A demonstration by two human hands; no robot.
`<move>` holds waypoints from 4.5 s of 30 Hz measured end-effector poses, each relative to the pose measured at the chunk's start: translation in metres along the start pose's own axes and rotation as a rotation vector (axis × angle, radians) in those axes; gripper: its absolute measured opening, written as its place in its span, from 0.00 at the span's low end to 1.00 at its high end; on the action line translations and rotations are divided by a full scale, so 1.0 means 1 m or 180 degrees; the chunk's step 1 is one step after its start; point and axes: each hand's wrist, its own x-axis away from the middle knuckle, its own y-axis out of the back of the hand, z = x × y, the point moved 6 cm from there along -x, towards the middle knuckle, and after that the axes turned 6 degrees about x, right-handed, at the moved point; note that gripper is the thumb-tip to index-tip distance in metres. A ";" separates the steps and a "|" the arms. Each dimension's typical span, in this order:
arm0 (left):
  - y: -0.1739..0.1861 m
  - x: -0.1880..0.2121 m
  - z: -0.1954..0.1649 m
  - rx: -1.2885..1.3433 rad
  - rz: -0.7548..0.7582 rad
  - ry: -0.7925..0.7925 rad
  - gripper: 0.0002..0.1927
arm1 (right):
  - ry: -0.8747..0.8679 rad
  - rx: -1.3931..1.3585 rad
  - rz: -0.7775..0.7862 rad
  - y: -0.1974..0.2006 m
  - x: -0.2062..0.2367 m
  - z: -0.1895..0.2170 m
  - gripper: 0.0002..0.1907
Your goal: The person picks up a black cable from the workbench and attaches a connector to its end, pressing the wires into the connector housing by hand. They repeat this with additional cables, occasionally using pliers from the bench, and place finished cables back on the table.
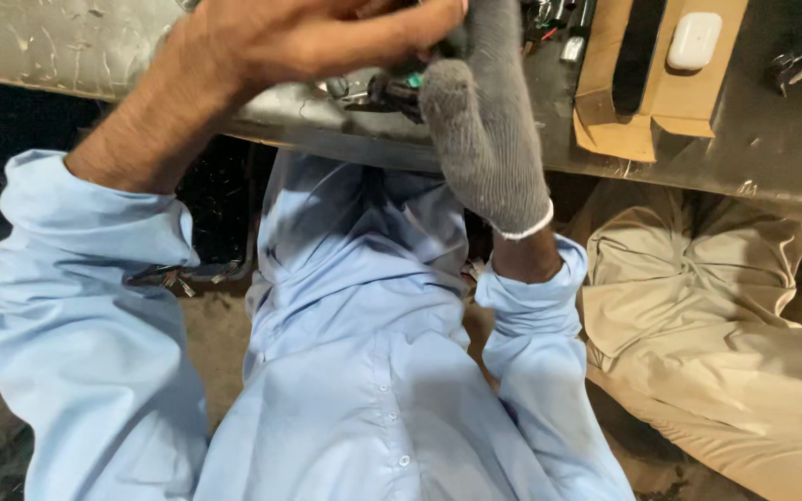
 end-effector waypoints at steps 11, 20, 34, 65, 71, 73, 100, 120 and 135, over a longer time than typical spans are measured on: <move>-0.074 0.039 -0.081 0.2731 -0.1548 0.2545 0.27 | -0.1492 -0.3043 -0.0694 -0.016 0.025 -0.027 0.16; -0.110 0.078 -0.081 0.2505 -0.1147 0.2851 0.14 | -0.1407 -0.3398 -0.0673 -0.051 0.080 -0.021 0.15; -0.021 0.109 -0.100 0.2356 -0.1848 0.2487 0.12 | -0.0302 0.0596 0.1560 -0.032 0.062 -0.005 0.10; -0.170 0.158 -0.129 0.2950 -0.1108 0.3972 0.17 | -0.1417 -0.0256 0.0272 -0.070 0.113 -0.059 0.14; -0.165 0.142 -0.121 0.3637 -0.1169 0.3229 0.18 | -0.1405 0.0099 0.0188 -0.056 0.113 -0.056 0.12; -0.174 0.143 -0.118 0.4645 -0.1190 0.3391 0.17 | -0.1441 -0.0131 0.0383 -0.060 0.118 -0.052 0.10; -0.125 0.137 -0.099 0.3140 -0.1203 0.3577 0.14 | 0.0422 0.2333 0.0140 -0.035 0.062 -0.049 0.28; -0.108 0.121 -0.119 0.2252 -0.0616 0.3656 0.22 | -0.1481 0.0178 0.0554 -0.102 0.141 -0.087 0.25; -0.116 0.131 -0.122 0.2689 -0.1066 0.3775 0.20 | -0.1035 0.0824 0.1129 -0.085 0.118 -0.087 0.13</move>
